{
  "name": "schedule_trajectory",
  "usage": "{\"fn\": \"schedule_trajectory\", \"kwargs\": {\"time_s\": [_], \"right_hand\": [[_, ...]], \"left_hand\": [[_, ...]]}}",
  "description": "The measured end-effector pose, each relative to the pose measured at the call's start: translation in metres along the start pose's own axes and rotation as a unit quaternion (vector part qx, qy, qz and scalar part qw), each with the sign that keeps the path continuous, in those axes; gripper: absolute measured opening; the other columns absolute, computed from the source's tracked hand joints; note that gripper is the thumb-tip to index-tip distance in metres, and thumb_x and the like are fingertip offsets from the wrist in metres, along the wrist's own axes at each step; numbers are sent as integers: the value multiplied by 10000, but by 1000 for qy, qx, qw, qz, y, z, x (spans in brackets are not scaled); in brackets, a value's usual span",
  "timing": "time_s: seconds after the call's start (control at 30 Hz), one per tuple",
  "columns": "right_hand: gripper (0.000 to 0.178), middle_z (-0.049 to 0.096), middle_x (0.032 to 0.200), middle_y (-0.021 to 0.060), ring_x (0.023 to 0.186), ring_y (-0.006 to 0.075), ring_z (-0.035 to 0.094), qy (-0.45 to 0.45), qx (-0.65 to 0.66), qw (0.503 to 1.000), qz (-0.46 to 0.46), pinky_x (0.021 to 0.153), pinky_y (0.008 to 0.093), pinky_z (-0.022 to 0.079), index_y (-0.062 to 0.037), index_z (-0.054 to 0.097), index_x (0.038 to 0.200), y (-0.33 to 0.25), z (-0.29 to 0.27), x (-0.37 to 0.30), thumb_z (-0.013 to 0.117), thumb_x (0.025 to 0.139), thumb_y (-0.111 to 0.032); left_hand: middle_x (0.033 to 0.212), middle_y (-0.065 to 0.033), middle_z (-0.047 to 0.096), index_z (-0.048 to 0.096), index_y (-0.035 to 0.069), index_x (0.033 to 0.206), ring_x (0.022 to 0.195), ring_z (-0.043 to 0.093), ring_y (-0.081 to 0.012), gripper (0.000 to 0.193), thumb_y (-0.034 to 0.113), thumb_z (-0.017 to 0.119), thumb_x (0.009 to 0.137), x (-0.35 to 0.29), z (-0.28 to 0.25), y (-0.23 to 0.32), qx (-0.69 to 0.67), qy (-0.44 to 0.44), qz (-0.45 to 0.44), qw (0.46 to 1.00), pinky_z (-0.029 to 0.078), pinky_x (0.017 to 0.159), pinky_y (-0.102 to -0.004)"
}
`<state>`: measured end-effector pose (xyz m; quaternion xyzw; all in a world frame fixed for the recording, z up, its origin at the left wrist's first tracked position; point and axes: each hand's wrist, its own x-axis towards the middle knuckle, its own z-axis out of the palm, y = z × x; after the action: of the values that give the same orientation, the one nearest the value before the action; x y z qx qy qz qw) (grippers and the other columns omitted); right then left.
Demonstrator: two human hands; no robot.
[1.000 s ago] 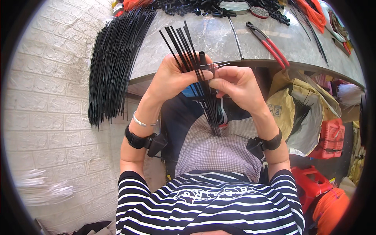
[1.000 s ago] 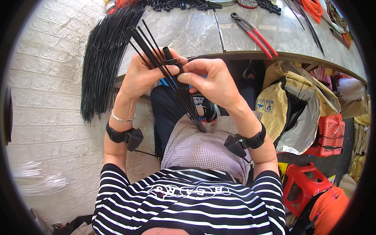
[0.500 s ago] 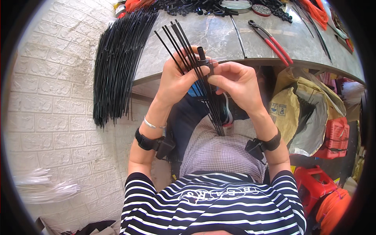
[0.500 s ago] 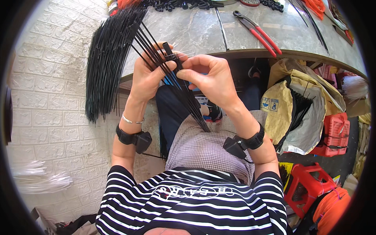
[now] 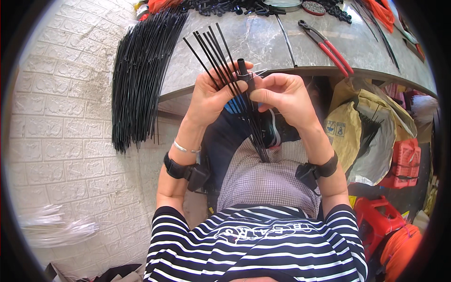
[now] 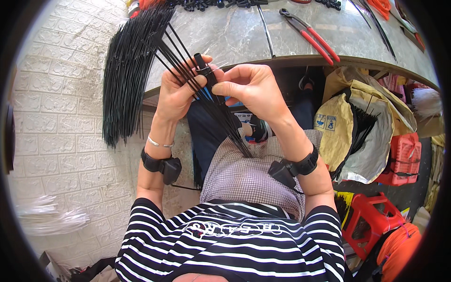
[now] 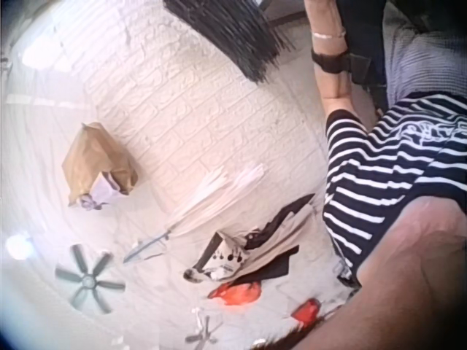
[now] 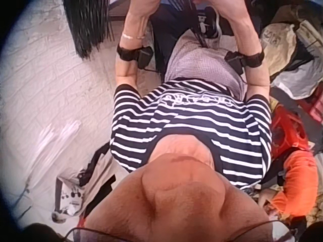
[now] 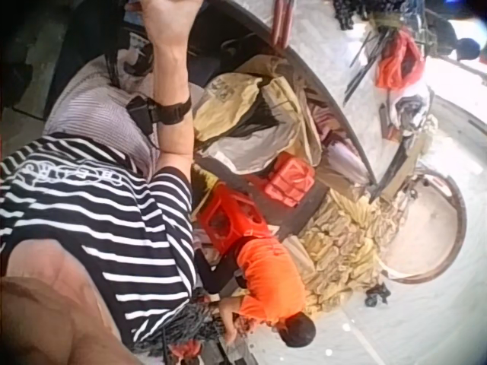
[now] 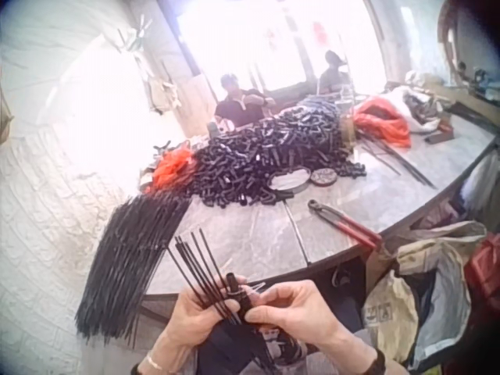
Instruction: Assembling black rods into a central hub and using pliers to trim components for umbrella construction.
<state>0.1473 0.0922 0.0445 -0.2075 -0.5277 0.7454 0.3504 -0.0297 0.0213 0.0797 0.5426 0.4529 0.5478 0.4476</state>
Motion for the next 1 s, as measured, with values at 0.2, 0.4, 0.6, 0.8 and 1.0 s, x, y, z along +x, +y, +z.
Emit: {"fn": "schedule_trajectory", "kwargs": {"time_s": [0.2,0.4,0.6,0.8,1.0], "right_hand": [[162,680,775,40,674,70,624,-1,17,998,-55,561,198,526,8,706,897,1,8,-5,748,776,-92],[147,678,778,47,681,76,634,-6,5,1000,-25,568,201,535,22,686,872,-4,8,-9,739,779,-80],[241,668,764,63,687,91,646,-27,35,999,21,550,222,543,0,565,853,-5,7,-10,768,741,-68],[359,597,772,16,673,61,571,-6,5,999,-37,565,198,494,-4,542,922,7,6,1,808,701,-100],[332,568,901,16,805,66,533,67,92,993,-19,734,214,463,1,539,1013,16,21,-10,746,793,-136]], "left_hand": [[1043,-178,667,516,-67,1228,991,654,-254,421,70,655,855,-1,-3,-4,-27,-11,8,1000,522,896,-364],[1078,-198,651,464,-54,1282,1038,635,-292,484,117,656,872,-8,0,-12,-79,14,28,996,523,900,-381],[1063,-171,655,482,-56,1262,1006,645,-262,466,123,659,870,-15,-9,-9,-79,-41,3,996,539,872,-362],[1062,-154,651,471,-52,1267,986,649,-235,468,147,646,882,-10,-10,-7,-77,-61,-5,995,545,854,-336],[1031,-131,638,429,-16,1324,958,634,-216,512,181,632,898,1,11,-18,-225,32,-17,974,529,848,-330]]}}
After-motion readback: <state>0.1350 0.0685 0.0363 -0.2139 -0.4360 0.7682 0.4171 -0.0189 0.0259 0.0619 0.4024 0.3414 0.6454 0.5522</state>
